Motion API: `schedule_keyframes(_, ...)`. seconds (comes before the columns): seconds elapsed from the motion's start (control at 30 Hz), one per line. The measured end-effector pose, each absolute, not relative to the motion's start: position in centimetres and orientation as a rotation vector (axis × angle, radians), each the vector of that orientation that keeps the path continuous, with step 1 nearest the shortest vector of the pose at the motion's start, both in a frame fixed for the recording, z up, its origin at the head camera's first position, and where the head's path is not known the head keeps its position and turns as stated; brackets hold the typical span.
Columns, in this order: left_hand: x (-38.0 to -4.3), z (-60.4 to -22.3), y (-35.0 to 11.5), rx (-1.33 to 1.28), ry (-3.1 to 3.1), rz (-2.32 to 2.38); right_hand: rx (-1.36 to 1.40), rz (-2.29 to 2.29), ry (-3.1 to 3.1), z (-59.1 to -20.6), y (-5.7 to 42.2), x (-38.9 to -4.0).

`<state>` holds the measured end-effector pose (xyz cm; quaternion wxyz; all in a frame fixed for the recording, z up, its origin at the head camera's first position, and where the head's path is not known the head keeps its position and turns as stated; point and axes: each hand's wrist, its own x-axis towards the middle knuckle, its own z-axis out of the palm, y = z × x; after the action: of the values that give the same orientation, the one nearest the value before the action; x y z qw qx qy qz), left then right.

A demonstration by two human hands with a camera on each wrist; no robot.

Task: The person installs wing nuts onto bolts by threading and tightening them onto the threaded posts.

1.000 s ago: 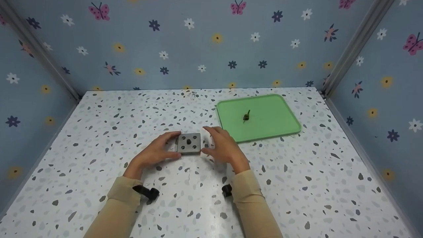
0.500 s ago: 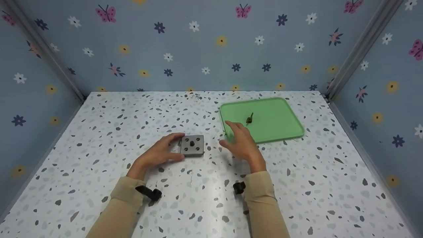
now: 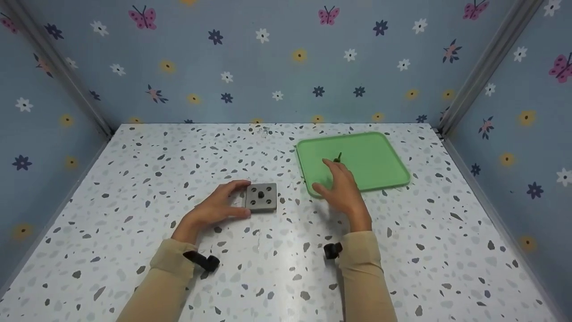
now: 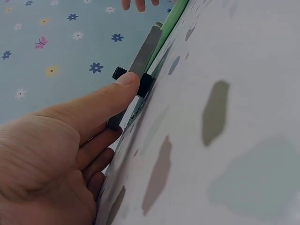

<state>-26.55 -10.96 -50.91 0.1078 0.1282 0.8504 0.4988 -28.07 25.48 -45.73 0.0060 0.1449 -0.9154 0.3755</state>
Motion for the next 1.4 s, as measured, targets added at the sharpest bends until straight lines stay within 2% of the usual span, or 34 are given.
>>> schedule_keyframes(0.43,-26.4,-50.9,-10.8,0.331,2.493,1.475,0.475,1.032,-2.916,-45.3,27.2,-29.5)
schedule_keyframes(0.8,-26.3,-50.9,-11.0,0.326,2.482,1.491,0.348,0.967,-2.99,-45.1,28.6,-32.6)
schedule_keyframes(1.4,-26.3,-50.9,-11.0,0.339,2.488,1.475,0.357,1.084,-3.035,-46.8,29.9,-35.8)
